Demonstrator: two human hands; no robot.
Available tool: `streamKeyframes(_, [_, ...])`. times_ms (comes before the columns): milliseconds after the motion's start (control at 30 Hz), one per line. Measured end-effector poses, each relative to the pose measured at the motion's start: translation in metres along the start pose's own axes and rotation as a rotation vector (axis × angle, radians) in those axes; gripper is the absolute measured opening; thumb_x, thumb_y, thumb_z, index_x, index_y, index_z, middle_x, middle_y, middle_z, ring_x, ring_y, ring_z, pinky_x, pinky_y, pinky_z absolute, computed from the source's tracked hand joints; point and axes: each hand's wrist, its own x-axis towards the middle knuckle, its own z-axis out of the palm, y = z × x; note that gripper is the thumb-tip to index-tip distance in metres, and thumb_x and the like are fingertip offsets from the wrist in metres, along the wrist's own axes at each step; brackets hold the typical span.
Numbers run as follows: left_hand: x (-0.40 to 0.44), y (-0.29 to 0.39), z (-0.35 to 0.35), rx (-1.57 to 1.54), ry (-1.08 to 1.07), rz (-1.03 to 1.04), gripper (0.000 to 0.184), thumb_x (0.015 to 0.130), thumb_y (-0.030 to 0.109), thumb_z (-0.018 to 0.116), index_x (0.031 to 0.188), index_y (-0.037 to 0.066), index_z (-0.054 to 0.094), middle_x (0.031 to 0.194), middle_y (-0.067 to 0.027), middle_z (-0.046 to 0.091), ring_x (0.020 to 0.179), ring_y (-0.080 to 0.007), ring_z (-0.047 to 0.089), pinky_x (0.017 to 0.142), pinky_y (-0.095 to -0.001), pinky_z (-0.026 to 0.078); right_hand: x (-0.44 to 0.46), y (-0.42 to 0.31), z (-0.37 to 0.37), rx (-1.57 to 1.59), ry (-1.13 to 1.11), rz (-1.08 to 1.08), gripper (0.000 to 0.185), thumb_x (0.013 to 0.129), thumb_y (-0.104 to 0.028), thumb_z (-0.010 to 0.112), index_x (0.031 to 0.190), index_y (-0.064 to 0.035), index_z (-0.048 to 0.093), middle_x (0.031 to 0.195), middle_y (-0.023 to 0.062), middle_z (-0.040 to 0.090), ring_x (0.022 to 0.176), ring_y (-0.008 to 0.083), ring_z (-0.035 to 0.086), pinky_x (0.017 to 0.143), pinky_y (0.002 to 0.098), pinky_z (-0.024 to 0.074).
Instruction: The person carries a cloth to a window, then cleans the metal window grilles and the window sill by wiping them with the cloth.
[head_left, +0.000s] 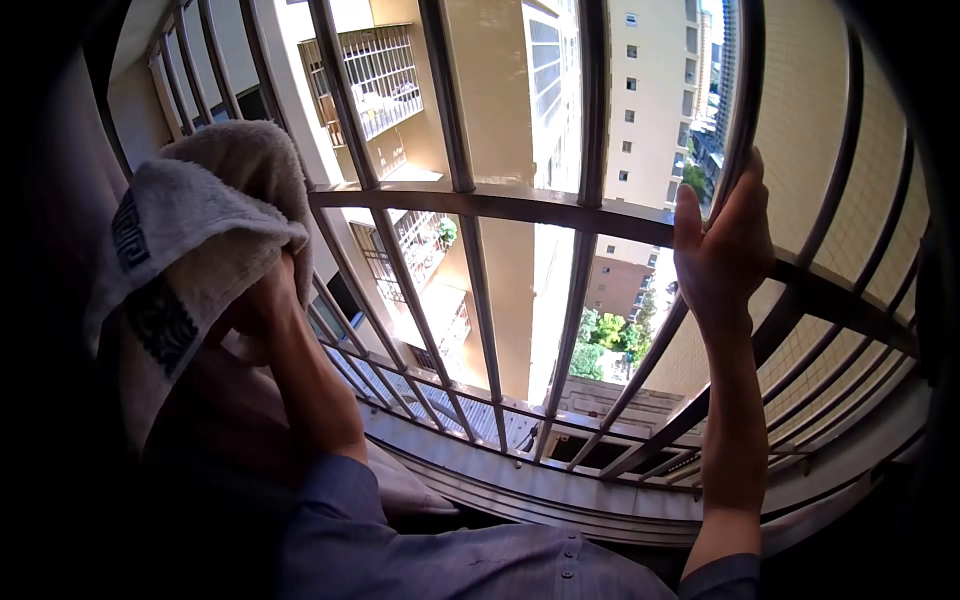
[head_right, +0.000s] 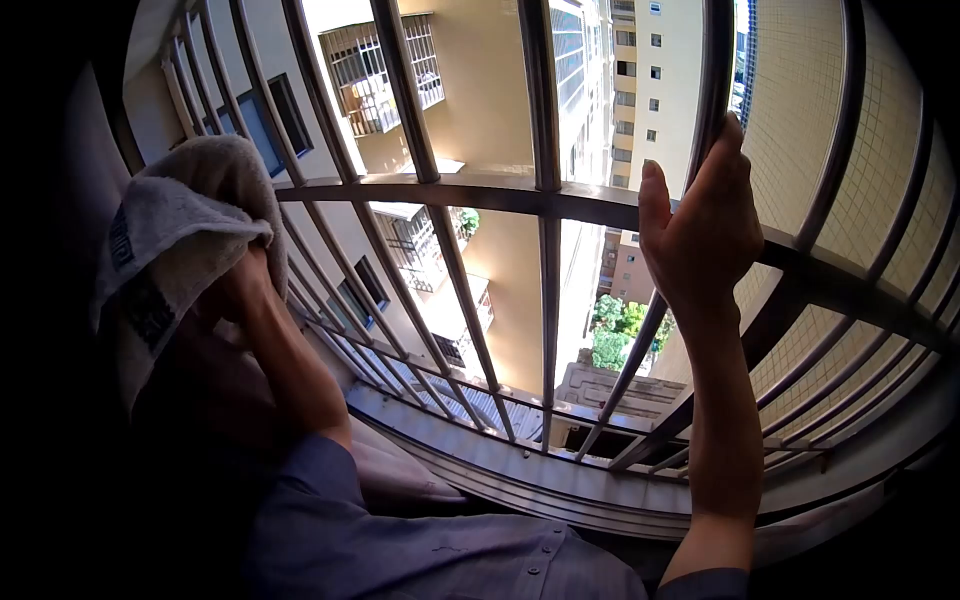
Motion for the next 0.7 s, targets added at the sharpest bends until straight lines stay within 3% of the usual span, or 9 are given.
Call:
streamKeyframes(200, [-0.044,-0.070,-0.005,0.295,-0.294,-0.136,0.059,0.098,0.047,0.057,0.143,0.011,0.042,0.136,-0.0134,0.051,0.130,-0.0289,0.049,0.114,-0.0512,0.037,-0.003,0.001,-0.004,0.036,-0.026,0.011,0.074,0.089,-0.030,0.072,0.143,0.0049,0.036,0.106,0.0222,0.067,0.090,0.0323,0.073,0.075,0.0357,0.0625])
streamKeyframes(467, [-0.130,-0.068,-0.005,0.418,-0.643,-0.271,0.066,0.098,0.046,0.057,0.148,0.010,0.036,0.144,-0.0143,0.044,0.138,-0.0280,0.041,0.118,-0.0491,0.030,0.001,-0.003,-0.002,0.062,0.036,0.017,0.078,0.087,-0.031,0.075,0.144,0.0043,0.034,0.100,0.0194,0.066,0.084,0.0285,0.073,0.070,0.0335,0.0613])
streamKeyframes(700, [-0.142,-0.081,0.068,0.506,-0.861,-0.139,0.072,0.097,0.046,0.058,0.152,0.009,0.031,0.151,-0.0151,0.039,0.144,-0.0272,0.033,0.121,-0.0473,0.024,0.000,0.003,-0.004,0.066,0.048,-0.036,0.083,0.085,-0.030,0.078,0.145,0.0047,0.033,0.095,0.0167,0.064,0.078,0.0262,0.070,0.066,0.0310,0.0593])
